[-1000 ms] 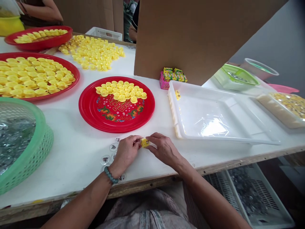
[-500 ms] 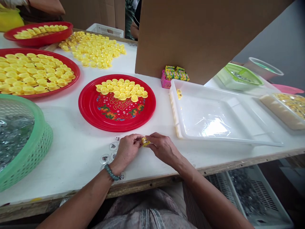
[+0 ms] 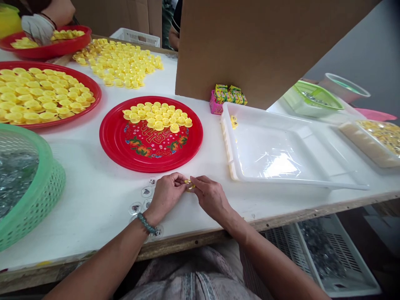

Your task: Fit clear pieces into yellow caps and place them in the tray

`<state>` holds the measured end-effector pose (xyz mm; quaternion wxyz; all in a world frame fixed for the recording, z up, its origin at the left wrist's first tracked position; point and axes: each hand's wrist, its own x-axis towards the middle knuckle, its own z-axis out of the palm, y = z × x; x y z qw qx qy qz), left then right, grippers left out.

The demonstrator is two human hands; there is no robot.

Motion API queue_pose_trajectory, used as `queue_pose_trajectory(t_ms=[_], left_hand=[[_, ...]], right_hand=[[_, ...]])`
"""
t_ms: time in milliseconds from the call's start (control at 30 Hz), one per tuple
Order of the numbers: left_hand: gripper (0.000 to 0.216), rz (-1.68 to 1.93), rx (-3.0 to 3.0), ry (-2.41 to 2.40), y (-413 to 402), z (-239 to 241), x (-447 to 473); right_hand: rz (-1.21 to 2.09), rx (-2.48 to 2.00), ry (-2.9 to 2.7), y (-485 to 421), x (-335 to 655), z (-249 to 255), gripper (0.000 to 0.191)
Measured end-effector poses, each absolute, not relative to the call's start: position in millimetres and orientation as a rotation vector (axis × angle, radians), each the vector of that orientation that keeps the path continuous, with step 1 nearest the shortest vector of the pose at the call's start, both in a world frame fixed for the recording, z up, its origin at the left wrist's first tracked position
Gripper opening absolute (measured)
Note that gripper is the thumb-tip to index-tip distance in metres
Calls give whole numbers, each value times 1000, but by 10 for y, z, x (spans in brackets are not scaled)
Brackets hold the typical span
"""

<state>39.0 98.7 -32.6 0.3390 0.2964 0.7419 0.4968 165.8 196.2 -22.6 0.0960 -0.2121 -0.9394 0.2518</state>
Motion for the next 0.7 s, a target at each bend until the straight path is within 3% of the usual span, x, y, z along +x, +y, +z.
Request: queue_pose_trajectory(t_ms=[133,367,700], left_hand=[[16,1287,771,1929,989,-323,380],[18,1252,757,1930,979,-299,386],[8,1224,804,1972,988,-291,390]], right_hand=[[735,-646,-2802,1959,1648,-221,37],[745,-507,-2969,2081,1569,-90,20],[538,-698,-2746,1825,1678,-261,28]])
